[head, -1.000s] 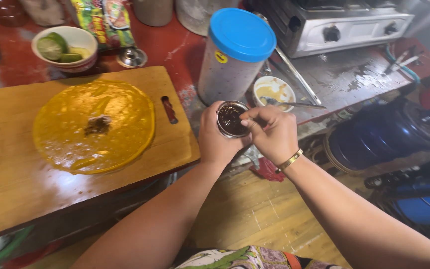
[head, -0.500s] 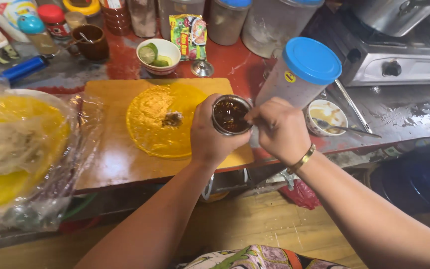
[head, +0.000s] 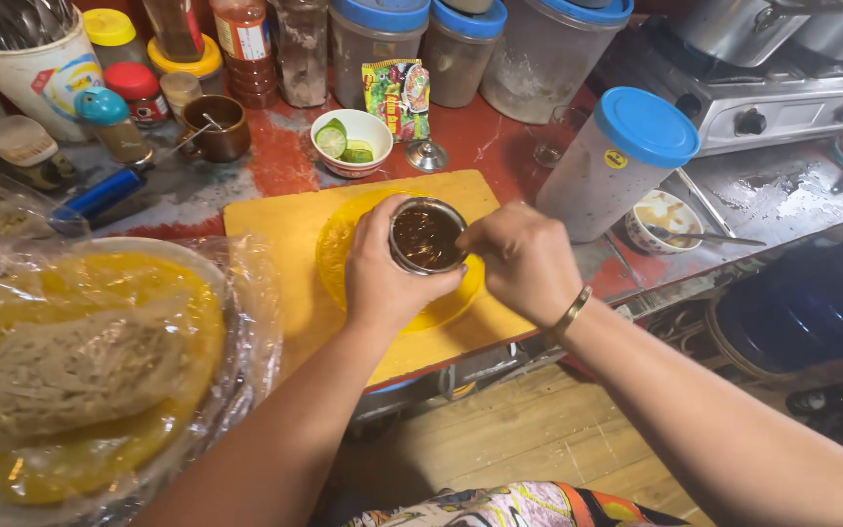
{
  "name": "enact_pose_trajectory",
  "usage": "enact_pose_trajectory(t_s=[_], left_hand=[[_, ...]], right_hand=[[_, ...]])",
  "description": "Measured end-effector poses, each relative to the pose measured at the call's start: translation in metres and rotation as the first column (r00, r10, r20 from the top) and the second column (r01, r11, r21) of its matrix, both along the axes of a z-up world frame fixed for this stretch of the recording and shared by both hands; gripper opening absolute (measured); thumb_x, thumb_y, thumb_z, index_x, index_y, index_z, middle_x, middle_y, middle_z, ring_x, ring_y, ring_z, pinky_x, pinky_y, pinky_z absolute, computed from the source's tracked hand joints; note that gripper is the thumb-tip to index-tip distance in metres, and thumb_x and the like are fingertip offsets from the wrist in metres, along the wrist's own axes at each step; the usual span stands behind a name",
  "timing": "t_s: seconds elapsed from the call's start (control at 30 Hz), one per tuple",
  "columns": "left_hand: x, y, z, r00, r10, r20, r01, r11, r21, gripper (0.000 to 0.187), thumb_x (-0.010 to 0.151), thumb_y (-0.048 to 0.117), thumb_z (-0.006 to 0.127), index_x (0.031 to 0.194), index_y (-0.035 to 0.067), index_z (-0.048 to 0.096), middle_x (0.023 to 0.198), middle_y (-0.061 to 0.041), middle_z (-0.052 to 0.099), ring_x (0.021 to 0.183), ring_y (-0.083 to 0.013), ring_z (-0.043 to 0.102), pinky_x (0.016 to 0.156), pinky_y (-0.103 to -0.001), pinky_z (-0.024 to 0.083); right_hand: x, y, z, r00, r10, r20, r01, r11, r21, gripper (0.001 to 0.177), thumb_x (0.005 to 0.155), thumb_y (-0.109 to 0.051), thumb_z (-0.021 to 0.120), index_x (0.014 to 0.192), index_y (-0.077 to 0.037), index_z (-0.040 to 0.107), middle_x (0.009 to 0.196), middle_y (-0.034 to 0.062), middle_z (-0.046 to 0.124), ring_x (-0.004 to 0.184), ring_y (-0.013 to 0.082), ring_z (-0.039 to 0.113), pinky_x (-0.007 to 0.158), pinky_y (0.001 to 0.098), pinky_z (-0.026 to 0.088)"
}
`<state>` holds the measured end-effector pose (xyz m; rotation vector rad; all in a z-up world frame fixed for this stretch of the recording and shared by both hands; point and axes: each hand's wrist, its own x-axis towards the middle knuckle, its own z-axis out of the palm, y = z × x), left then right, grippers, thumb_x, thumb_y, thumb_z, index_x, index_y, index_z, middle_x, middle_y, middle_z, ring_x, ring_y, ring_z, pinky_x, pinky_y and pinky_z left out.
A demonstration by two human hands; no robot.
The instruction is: The person assembles a food item on a yellow crepe by adding a white paste, shredded meat, powdered seasonings, a dark sauce, and a dark chunky mixture. They use spoons and a compartmentalized spice container to layer ingredients on the crepe.
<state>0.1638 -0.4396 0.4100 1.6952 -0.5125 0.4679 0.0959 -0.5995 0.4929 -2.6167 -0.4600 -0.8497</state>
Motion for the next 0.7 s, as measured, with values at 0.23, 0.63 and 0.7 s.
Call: enact_pose_trajectory(t_s=[0.23, 0.63, 0.7], left_hand=[[0.013, 0.045, -0.003, 0.998, 0.063, 0.025, -0.064, 0.995, 0.073, 0.086, 0.052, 0.033, 0.096, 0.127, 0.011, 0.059, 0.117, -0.01, 0.07, 0.112, -0.0317, 0.067, 0.098, -0.045, 0.053], [0.029, 0.101, 0.0, 0.991, 0.127, 0.033, -0.13, 0.984, 0.122, 0.087, 0.053, 0.033, 0.097, 0.128, 0.011, 0.059, 0.117, -0.01, 0.071, 0.112, -0.0314, 0.067, 0.101, -0.049, 0.047], [0.029, 0.105, -0.003, 0.995, 0.098, -0.019, -0.096, 0.992, 0.084, 0.084, 0.055, 0.032, 0.095, 0.128, 0.012, 0.059, 0.12, -0.01, 0.071, 0.115, -0.0306, 0.067, 0.098, -0.044, 0.053]], right_hand=[[0.046, 0.06, -0.021, 0.998, -0.037, 0.046, 0.031, 0.992, 0.122, 0.018, 0.076, 0.004, 0.073, 0.086, -0.011, 0.075, 0.081, 0.0094, 0.071, 0.08, 0.0297, 0.07, 0.072, 0.0404, 0.056], [0.068, 0.112, -0.028, 0.999, 0.038, -0.021, -0.034, 0.988, 0.152, 0.019, 0.075, 0.004, 0.073, 0.088, -0.011, 0.075, 0.083, 0.0093, 0.073, 0.082, 0.0292, 0.071, 0.074, 0.0399, 0.057], [0.08, 0.114, -0.03, 1.0, 0.01, -0.003, -0.01, 0.99, 0.144, 0.018, 0.077, 0.004, 0.072, 0.087, -0.011, 0.076, 0.083, 0.0096, 0.072, 0.081, 0.0294, 0.071, 0.074, 0.0403, 0.057]])
